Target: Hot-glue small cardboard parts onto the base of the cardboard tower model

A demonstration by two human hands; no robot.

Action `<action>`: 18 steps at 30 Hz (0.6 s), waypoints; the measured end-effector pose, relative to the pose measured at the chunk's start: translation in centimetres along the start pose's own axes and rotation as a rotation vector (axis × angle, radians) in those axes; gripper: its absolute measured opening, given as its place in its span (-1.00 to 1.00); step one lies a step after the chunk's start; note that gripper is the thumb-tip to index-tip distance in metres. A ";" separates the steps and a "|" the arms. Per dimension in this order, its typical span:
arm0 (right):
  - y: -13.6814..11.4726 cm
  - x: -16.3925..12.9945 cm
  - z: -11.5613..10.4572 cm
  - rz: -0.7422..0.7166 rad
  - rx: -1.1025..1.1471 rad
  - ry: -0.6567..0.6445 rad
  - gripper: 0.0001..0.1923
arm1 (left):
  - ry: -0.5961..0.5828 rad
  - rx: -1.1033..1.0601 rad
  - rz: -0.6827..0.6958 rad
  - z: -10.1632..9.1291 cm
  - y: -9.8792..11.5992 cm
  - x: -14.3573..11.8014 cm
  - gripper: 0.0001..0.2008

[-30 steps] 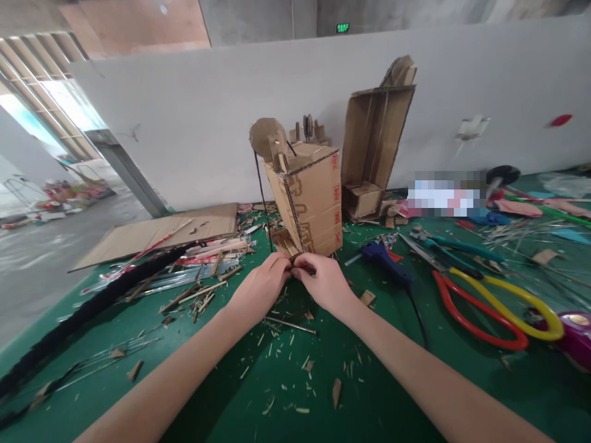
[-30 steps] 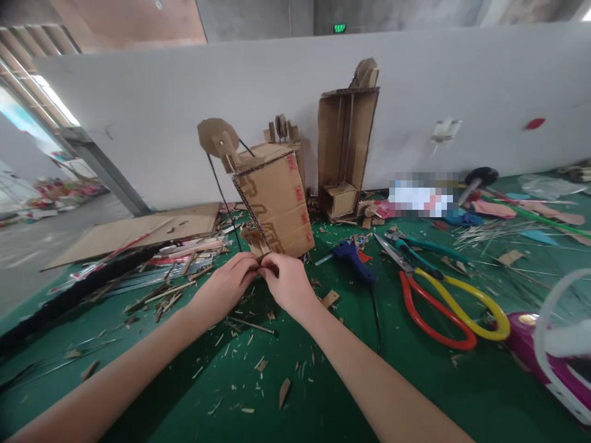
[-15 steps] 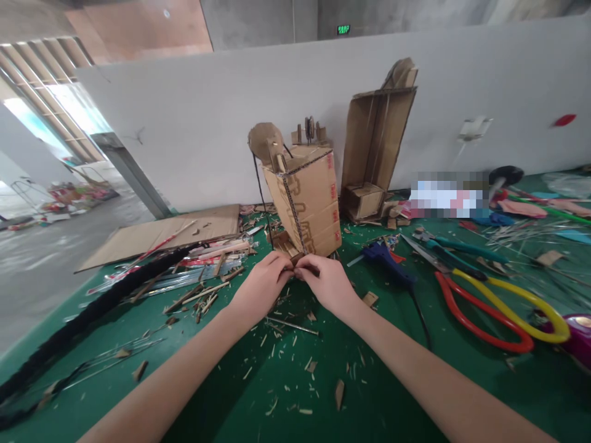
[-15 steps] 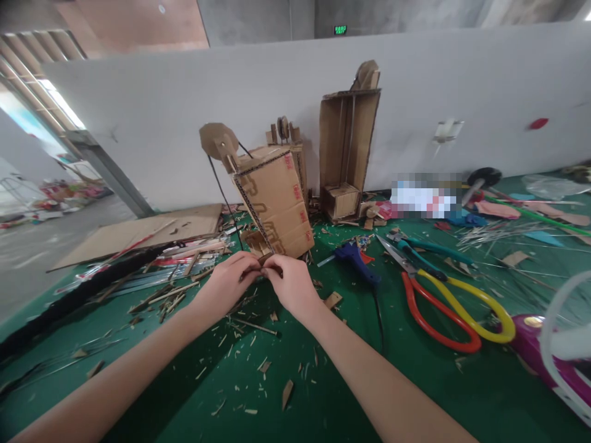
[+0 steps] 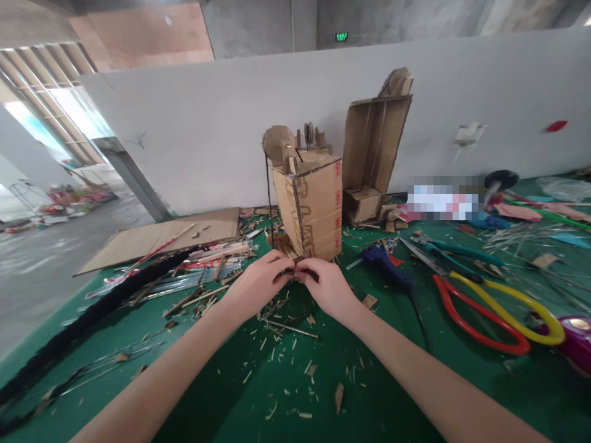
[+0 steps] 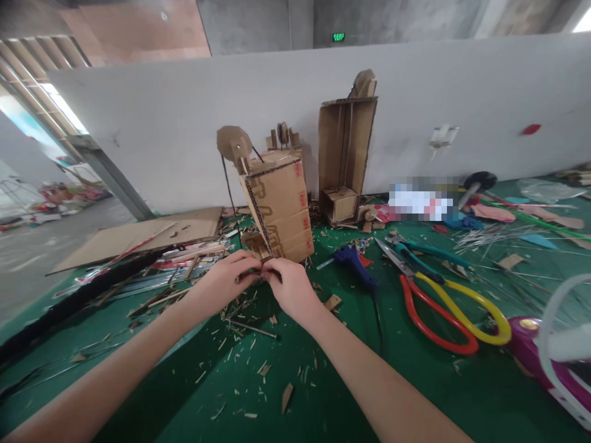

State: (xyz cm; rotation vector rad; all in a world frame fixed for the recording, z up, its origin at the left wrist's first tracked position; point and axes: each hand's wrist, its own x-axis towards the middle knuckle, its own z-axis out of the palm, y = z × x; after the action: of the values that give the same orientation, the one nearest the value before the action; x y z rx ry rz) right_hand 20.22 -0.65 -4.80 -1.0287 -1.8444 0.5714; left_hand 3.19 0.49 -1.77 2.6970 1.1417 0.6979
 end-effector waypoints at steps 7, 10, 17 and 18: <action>-0.3 -0.1 -0.2 -0.024 0.010 -0.059 -0.83 | -0.094 0.186 0.046 -0.9 -0.2 -0.1 -0.88; -0.7 -0.1 -0.4 -0.022 0.017 -0.093 -0.85 | -0.165 0.269 0.107 -1.4 -0.3 0.0 -0.89; -0.9 -0.1 -0.5 -0.017 0.019 -0.117 -0.85 | -0.204 0.331 0.173 -1.8 -0.3 0.1 -0.87; -0.9 -0.1 -0.5 -0.016 0.018 -0.117 -0.85 | -0.203 0.339 0.173 -1.8 -0.3 0.0 -0.87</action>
State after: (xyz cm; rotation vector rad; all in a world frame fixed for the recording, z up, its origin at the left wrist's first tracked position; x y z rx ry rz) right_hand 20.30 -1.29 -3.95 -0.9860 -1.9439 0.6492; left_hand 2.20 0.63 -0.30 3.0887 1.0688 0.2555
